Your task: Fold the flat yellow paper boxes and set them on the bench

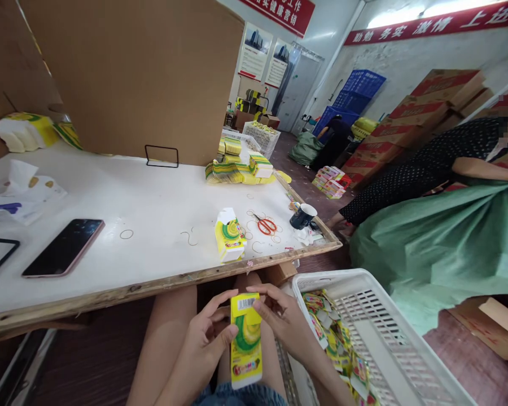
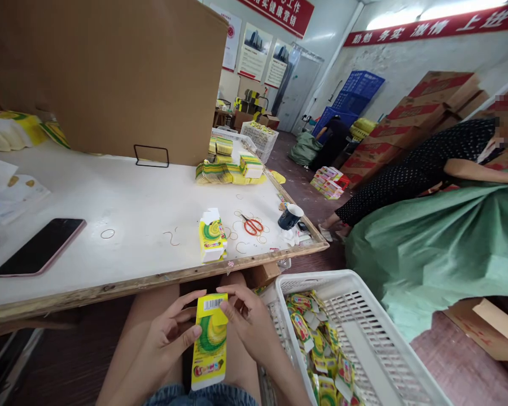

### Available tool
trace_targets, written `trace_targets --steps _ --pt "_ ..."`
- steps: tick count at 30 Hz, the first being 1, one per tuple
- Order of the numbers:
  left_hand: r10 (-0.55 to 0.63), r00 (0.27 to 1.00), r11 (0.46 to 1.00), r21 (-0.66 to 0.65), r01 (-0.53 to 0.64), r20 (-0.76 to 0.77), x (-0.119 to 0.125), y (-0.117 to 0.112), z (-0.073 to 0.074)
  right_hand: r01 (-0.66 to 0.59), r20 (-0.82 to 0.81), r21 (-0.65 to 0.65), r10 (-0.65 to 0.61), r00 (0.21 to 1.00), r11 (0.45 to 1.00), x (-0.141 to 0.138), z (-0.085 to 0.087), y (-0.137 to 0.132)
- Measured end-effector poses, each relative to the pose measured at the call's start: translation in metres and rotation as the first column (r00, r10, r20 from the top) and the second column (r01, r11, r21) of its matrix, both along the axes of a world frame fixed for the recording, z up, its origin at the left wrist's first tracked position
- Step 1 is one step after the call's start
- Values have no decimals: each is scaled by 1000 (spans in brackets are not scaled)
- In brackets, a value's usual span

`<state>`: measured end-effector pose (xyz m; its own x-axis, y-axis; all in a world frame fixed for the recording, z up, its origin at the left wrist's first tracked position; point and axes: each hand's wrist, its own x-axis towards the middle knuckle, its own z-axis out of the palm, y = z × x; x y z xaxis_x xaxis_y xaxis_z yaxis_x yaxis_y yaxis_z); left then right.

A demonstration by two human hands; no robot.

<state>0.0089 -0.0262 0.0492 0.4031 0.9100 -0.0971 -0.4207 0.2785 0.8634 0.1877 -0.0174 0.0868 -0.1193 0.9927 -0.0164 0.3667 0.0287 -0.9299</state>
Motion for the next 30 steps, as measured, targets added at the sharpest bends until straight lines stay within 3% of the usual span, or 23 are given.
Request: trace_targets --steps 3,5,8,10,12,14,17,22,26,30 --pt "8 1000 1000 13 -8 24 5 -3 0 39 -117 -35 -43 992 999 -6 -5 -2" --pt "13 1000 1000 27 -13 20 8 -4 -1 51 -109 -40 -55 993 998 -1 -3 -5" --pt "40 998 997 66 -36 -55 11 -3 -6 87 209 67 -99 973 994 26 12 -10" --pt "89 987 993 89 -78 -131 12 1 -11 137 488 227 -234 841 964 50 25 -8" --pt "138 971 988 98 -121 -194 12 5 -16 134 621 325 -318 716 936 64 34 3" --pt "146 965 987 101 -126 -220 14 9 -19 36 648 339 -261 716 940 61 35 24" --pt "106 971 990 113 -83 -214 14 10 -21 -157 649 308 -86 756 938 33 22 72" --pt "193 949 979 105 -172 -247 -1 9 -24 -247 670 267 4 742 931 -5 -9 138" --pt "228 948 974 60 -220 -221 -9 14 -26 -280 680 248 39 733 928 -5 -20 155" --pt "175 975 984 28 -173 -137 -3 20 -27 -299 671 260 51 739 918 -1 -15 162"
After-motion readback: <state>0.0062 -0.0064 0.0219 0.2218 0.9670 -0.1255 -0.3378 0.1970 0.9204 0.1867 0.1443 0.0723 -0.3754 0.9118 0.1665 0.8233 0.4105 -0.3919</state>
